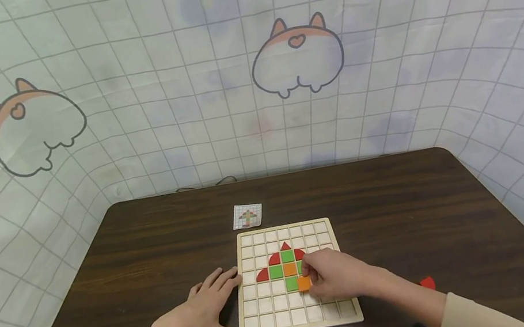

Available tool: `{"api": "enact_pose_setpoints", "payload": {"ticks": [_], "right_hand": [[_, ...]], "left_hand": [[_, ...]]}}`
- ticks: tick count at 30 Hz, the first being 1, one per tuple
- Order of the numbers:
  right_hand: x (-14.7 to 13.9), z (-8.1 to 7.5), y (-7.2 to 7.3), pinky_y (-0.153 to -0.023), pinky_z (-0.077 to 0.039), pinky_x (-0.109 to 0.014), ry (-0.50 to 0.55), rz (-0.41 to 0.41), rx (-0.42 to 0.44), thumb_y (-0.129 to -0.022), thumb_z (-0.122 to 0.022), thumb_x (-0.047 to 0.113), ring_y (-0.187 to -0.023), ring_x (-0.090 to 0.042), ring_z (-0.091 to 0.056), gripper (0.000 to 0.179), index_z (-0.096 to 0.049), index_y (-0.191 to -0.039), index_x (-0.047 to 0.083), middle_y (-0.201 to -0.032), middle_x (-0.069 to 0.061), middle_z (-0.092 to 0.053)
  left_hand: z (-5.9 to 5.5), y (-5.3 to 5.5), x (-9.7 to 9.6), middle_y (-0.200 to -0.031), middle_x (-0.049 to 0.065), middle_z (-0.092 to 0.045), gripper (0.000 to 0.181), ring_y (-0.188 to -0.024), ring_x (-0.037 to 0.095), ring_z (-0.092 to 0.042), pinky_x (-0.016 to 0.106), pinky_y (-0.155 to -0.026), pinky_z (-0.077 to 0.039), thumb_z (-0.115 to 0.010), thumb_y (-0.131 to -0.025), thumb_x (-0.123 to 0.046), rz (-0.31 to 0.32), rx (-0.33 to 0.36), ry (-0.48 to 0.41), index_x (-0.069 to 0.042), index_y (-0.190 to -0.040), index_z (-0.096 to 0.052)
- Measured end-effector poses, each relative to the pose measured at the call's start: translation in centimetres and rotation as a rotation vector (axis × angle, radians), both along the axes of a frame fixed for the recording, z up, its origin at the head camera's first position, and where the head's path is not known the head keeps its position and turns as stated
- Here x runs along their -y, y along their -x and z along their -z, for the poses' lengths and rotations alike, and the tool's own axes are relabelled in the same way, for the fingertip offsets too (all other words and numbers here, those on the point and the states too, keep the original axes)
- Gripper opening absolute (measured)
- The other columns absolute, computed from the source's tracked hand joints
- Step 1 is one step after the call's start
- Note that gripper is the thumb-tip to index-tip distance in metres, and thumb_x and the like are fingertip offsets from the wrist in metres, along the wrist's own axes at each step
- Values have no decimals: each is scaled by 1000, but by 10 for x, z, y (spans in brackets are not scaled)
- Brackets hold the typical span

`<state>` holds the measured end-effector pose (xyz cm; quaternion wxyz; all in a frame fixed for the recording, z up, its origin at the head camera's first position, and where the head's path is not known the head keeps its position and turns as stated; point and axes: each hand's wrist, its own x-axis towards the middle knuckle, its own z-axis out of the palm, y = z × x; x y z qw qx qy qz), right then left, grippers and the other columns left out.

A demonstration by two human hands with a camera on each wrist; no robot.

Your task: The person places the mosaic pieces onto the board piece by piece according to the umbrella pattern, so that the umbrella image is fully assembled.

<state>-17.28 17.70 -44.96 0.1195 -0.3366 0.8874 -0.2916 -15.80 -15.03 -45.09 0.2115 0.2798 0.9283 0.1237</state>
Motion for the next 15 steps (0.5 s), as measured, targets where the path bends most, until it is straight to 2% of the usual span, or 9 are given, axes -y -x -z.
{"api": "enact_pose_setpoints", "payload": {"ticks": [9,15], "right_hand": [[14,5,-4,-66,-46,-25,-4,-32,7,-85,-79,9,-68,-4,-49,19,-63,-96,12,-74,9,-55],[18,6,-8,-67,-45,-25,-21,-31,-18,-85,-80,8,-69,-4,-48,20,-63,-95,12,-76,8,-54]], "left_hand": [[-1,-1,0,-168,8,-23,113,-153,40,-15,70,-109,-24,-84,-73,-66,-7,2,-5,-12,-160,-35],[-2,-1,0,-167,10,-23,113,-153,41,-16,71,-108,-25,-85,-73,-64,-2,-5,-4,-11,-159,-35]]}}
